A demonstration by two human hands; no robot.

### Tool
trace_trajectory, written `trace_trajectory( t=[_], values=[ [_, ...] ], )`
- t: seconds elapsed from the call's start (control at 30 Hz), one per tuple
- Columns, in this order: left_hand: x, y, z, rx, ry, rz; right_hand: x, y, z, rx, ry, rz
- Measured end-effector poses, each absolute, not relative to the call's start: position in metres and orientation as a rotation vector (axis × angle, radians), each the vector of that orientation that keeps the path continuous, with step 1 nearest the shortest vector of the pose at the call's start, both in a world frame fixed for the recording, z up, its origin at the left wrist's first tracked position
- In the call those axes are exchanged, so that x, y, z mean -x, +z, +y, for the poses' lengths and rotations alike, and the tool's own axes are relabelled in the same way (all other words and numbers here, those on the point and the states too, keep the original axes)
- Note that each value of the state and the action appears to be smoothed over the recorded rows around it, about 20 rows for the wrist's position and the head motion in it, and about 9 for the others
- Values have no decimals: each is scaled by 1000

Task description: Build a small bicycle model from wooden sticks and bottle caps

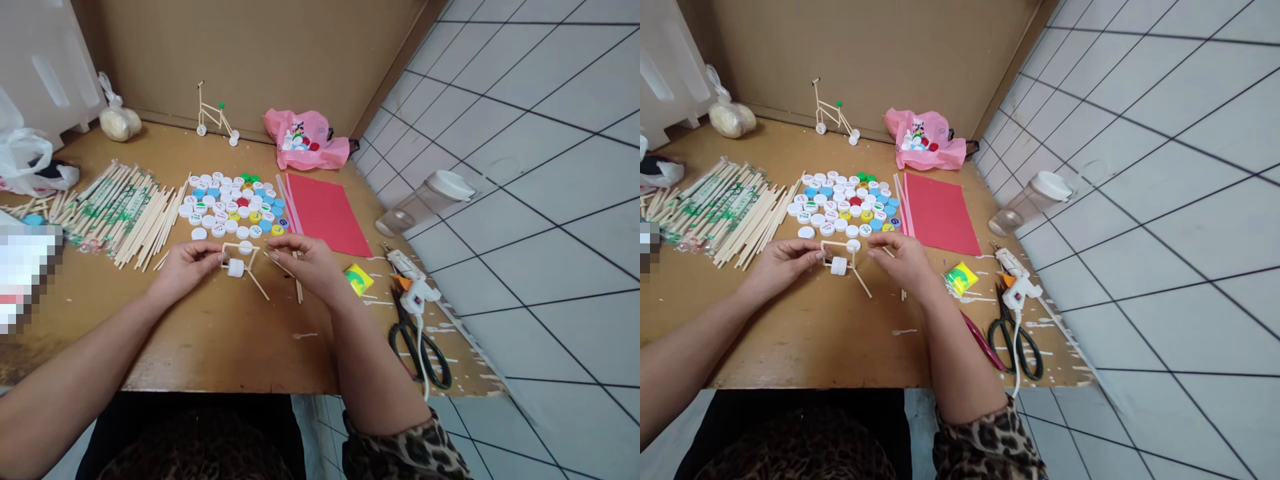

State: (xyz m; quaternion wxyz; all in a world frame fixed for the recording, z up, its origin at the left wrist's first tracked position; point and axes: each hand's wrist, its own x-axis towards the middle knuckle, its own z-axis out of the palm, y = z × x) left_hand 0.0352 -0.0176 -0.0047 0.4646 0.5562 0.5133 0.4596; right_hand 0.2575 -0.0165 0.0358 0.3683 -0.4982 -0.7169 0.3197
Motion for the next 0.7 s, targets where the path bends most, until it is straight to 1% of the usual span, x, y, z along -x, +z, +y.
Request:
trace_trajectory(
  t=[0.1, 0.27, 0.47, 0.7],
  values=[
    [-35, -5, -17, -1371, 1132, 1264, -247, 20, -17, 1243, 885, -1779],
    [-35, -5, -17, -1366, 1151, 1235, -228, 3, -22, 1202, 718, -1756],
    [-37, -8, -16, -1290, 1220, 1114, -219, -2, -27, 1226, 628, -1766],
    [-38, -6, -12, -1383, 1339, 1046, -217, -4, -26, 1219, 687, -1717]
  ],
)
